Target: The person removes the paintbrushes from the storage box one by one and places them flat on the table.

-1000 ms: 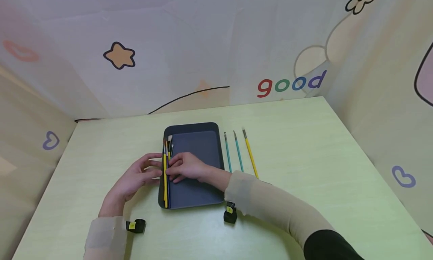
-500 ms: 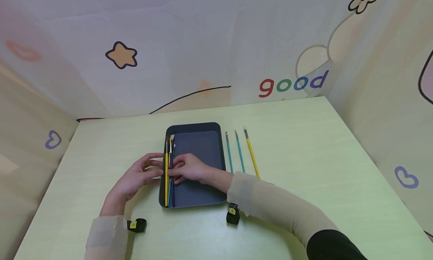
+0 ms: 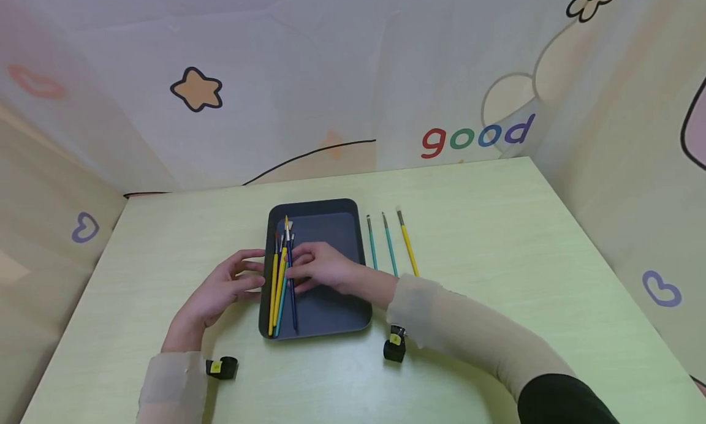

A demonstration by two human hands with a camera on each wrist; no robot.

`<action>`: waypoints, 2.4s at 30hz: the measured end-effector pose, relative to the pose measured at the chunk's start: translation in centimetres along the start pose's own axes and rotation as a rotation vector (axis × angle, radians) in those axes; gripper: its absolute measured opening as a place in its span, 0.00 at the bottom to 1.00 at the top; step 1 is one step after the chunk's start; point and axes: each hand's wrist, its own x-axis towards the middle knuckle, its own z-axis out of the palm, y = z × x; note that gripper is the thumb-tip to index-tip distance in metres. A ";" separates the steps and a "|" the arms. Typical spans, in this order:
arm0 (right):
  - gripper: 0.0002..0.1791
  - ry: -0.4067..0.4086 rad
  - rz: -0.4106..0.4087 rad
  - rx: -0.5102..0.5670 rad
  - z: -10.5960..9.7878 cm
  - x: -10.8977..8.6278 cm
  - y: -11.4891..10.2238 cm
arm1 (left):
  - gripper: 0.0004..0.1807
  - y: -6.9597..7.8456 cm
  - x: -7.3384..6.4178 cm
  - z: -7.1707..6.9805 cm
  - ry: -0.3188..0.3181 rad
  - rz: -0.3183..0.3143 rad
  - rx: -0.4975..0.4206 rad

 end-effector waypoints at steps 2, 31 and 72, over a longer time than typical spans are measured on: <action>0.23 0.006 -0.002 0.002 -0.3 -0.3 -0.3 | 0.33 0.1 -0.1 0.0 0.001 -0.003 -0.003; 0.26 0.055 0.004 -0.054 -4.8 -5.6 -2.2 | 0.33 -0.1 0.0 0.0 0.027 -0.014 0.000; 0.27 0.256 0.031 -0.072 -13.7 -9.7 -1.4 | 0.33 -0.1 0.3 -0.1 0.017 -0.007 0.023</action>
